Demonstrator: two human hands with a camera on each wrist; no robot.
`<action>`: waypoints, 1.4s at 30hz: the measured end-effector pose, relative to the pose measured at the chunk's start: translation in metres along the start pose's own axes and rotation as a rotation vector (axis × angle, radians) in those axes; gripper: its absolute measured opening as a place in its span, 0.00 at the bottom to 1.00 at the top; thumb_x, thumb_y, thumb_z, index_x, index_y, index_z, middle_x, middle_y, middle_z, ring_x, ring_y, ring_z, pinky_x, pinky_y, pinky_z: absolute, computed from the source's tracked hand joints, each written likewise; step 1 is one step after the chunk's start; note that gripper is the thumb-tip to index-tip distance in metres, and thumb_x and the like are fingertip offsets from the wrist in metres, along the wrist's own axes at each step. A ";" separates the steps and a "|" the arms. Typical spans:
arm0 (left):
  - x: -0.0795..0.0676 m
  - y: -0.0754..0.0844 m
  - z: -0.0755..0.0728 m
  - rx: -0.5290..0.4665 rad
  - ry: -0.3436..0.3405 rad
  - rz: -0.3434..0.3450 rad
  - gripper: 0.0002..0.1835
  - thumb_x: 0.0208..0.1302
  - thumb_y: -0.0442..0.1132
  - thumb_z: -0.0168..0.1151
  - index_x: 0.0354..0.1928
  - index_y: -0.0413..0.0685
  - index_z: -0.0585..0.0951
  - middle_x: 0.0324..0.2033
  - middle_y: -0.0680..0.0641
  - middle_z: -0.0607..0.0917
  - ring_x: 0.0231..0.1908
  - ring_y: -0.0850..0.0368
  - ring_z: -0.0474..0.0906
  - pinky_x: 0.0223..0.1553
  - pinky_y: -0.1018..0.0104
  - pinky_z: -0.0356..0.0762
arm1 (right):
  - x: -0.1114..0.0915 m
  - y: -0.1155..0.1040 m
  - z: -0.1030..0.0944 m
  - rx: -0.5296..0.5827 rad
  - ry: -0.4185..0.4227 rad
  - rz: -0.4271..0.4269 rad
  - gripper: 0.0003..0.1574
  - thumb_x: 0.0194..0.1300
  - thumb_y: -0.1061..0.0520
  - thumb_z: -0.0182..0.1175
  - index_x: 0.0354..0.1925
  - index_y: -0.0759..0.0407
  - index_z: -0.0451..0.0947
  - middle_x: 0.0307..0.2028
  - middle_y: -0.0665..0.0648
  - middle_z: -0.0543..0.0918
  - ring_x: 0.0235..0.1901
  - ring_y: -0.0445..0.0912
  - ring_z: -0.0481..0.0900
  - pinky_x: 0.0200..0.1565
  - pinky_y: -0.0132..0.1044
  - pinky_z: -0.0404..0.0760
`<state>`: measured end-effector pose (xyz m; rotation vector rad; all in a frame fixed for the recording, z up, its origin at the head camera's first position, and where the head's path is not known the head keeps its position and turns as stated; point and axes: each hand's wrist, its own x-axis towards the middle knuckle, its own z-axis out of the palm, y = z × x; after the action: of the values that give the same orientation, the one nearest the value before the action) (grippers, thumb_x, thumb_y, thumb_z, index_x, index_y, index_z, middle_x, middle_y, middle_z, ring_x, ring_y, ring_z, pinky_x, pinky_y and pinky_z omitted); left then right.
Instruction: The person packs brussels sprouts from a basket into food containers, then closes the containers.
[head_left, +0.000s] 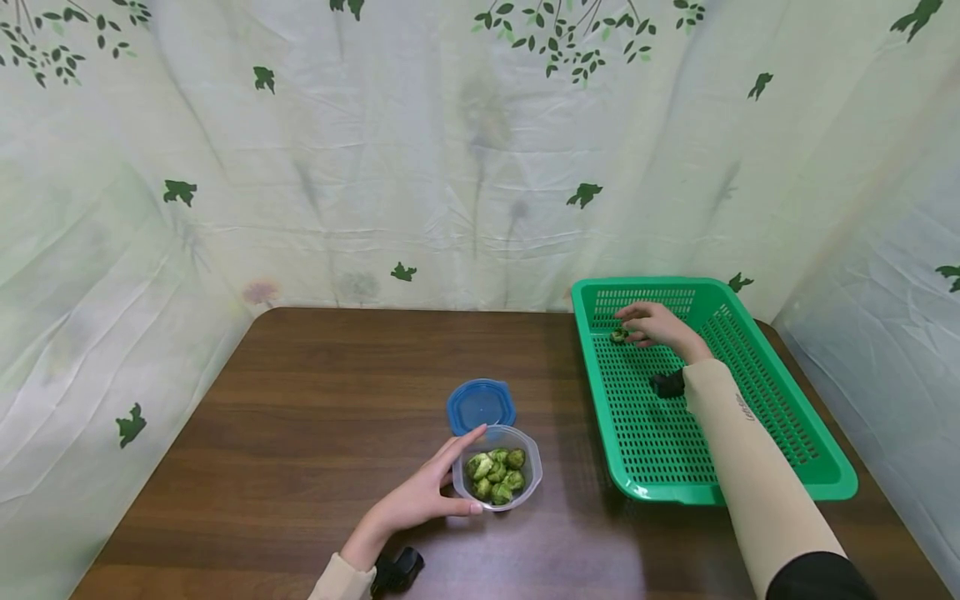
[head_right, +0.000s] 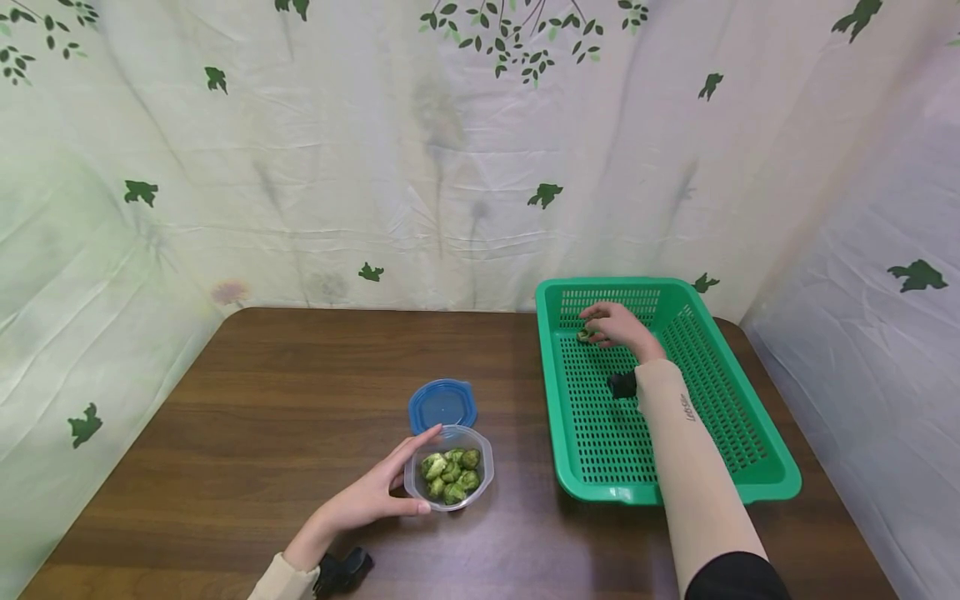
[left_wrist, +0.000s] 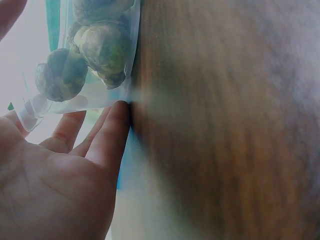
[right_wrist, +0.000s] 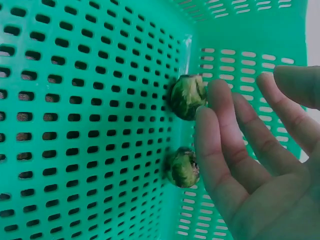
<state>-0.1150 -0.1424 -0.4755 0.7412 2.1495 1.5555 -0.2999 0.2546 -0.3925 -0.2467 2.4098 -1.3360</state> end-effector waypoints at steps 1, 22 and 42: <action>0.000 0.000 0.000 0.000 0.000 -0.001 0.50 0.56 0.44 0.71 0.75 0.59 0.50 0.69 0.45 0.54 0.67 0.50 0.55 0.61 0.63 0.62 | 0.001 0.000 0.000 -0.009 0.001 0.006 0.26 0.74 0.61 0.43 0.66 0.73 0.59 0.62 0.76 0.63 0.55 0.66 0.71 0.52 0.55 0.74; 0.000 0.001 0.000 0.005 -0.003 0.010 0.50 0.57 0.43 0.71 0.75 0.59 0.50 0.69 0.44 0.55 0.67 0.47 0.55 0.61 0.60 0.62 | 0.007 0.010 0.007 -0.038 -0.040 0.101 0.27 0.76 0.62 0.37 0.67 0.74 0.55 0.63 0.76 0.60 0.54 0.66 0.70 0.50 0.52 0.76; -0.001 0.002 -0.001 0.001 0.001 -0.014 0.51 0.56 0.44 0.72 0.75 0.63 0.51 0.70 0.49 0.54 0.67 0.52 0.55 0.61 0.59 0.62 | 0.013 0.009 0.011 -0.033 -0.011 0.139 0.27 0.72 0.69 0.34 0.65 0.74 0.61 0.66 0.74 0.59 0.50 0.62 0.73 0.48 0.45 0.76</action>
<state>-0.1147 -0.1430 -0.4735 0.7240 2.1512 1.5482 -0.3074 0.2460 -0.4084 -0.0928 2.3938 -1.2313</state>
